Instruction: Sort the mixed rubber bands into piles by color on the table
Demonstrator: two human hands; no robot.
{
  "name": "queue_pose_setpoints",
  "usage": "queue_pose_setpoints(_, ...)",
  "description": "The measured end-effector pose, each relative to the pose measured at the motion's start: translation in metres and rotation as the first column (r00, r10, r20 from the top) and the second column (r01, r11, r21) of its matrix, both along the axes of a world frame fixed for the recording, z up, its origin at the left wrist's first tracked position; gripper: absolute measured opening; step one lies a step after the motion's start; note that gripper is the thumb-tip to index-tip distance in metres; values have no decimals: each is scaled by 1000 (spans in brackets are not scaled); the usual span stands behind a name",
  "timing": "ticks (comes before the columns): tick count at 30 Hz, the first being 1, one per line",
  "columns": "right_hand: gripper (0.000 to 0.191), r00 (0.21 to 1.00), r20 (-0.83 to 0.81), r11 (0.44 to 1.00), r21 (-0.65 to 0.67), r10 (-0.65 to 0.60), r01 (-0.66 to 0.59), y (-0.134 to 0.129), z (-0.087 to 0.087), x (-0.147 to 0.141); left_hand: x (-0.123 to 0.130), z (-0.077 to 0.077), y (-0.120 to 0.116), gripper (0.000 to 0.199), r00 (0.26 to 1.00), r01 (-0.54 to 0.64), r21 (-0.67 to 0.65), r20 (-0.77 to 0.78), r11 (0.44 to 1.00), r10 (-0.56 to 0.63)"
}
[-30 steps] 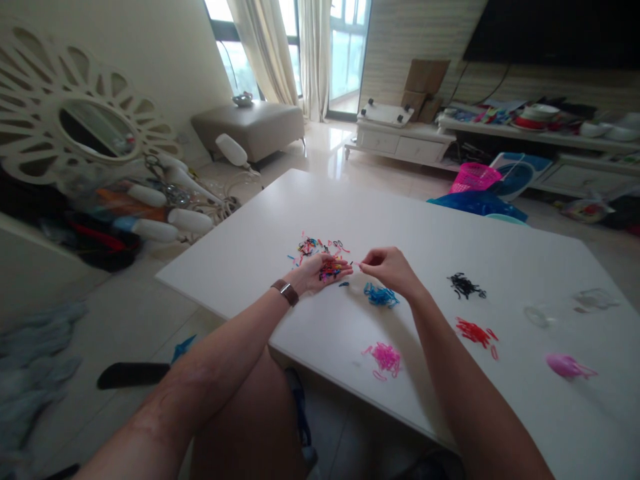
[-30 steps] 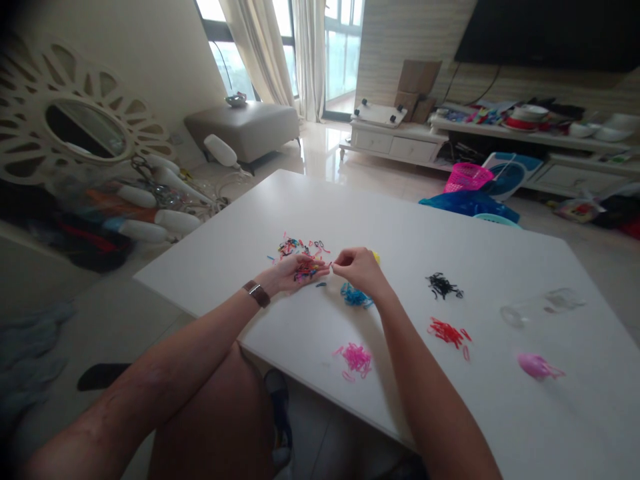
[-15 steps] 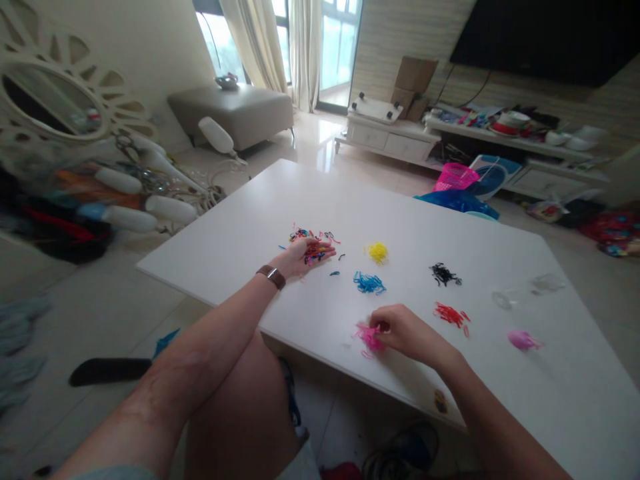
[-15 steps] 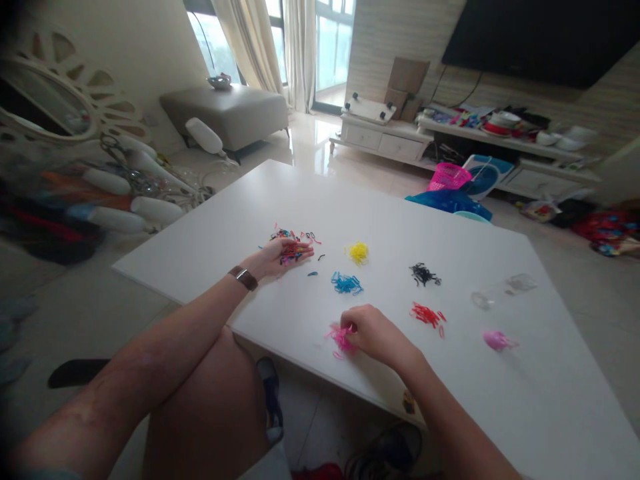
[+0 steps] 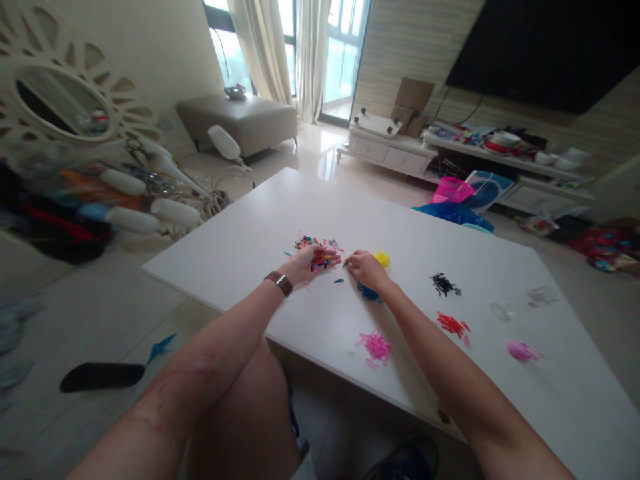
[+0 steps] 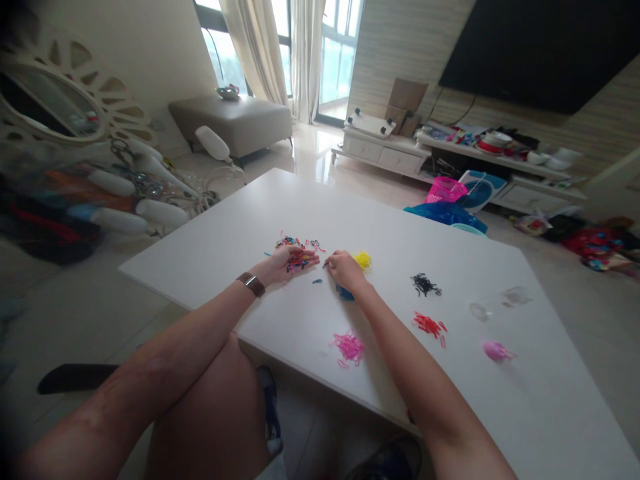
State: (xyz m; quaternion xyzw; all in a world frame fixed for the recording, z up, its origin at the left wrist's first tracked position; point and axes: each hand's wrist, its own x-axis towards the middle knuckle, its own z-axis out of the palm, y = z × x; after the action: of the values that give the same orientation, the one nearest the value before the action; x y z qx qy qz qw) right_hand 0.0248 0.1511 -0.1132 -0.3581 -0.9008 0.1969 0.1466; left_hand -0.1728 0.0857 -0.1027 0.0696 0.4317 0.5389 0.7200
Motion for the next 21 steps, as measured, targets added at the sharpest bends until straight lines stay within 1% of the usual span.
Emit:
queue_pose_setpoints(2, 15, 1000, 14, 1000, 23, -9, 8, 7, -6, -8, 1, 1, 0, 25, 1000, 9, -7, 3, 1000, -9)
queue_pose_setpoints(4, 15, 999, 41, 998, 66, -4, 1, 9, -6, -11, 1, 1, 0, 23, 1000, 23, -10, 9, 1000, -23)
queue_pose_setpoints(6, 16, 998, 68, 996, 94, -9, 2, 10, -2, -6, 0, 2, 0, 22, 999, 35, -6, 10, 999, -34)
queue_pose_setpoints(8, 17, 995, 80, 993, 105, -54, 45, 12, 7, 10, 0, 1, 0, 21, 999, 49, 3, 8, 999, -49)
queue_pose_setpoints(10, 17, 986, 87, 984, 119, -140, 130, 17, 18, 41, 0, 1, 0, 20, 998, 67, 11, 11, 998, -68)
queue_pose_setpoints(12, 14, 962, 98, 960, 146, -255, 240, 24, 28, 84, 0, 0, 1, 21, 996, 83, 22, 14, 996, -83)
queue_pose_setpoints(14, 11, 922, 111, 920, 179, -372, 350, 30, 36, 134, 0, -2, 2, 22, 995, 99, 39, 9, 994, -99)
queue_pose_setpoints(16, 9, 855, 136, 854, 239, -500, 462, 34, 39, 181, 1, -3, 3, 22, 993, 114, 47, -6, 992, -114)
queue_pose_setpoints(17, 8, 831, 161, 835, 264, -532, 483, 35, 39, 200, 1, -3, 3, 21, 993, 120, 44, -13, 992, -120)
queue_pose_setpoints(19, 4, 799, 220, 819, 291, -560, 494, 33, 38, 225, 1, -1, 2, 20, 993, 118, 29, -27, 993, -117)
queue_pose_setpoints(21, 11, 792, 244, 819, 312, -559, 482, 27, 37, 230, -1, 2, 1, 18, 992, 117, 17, -49, 993, -116)
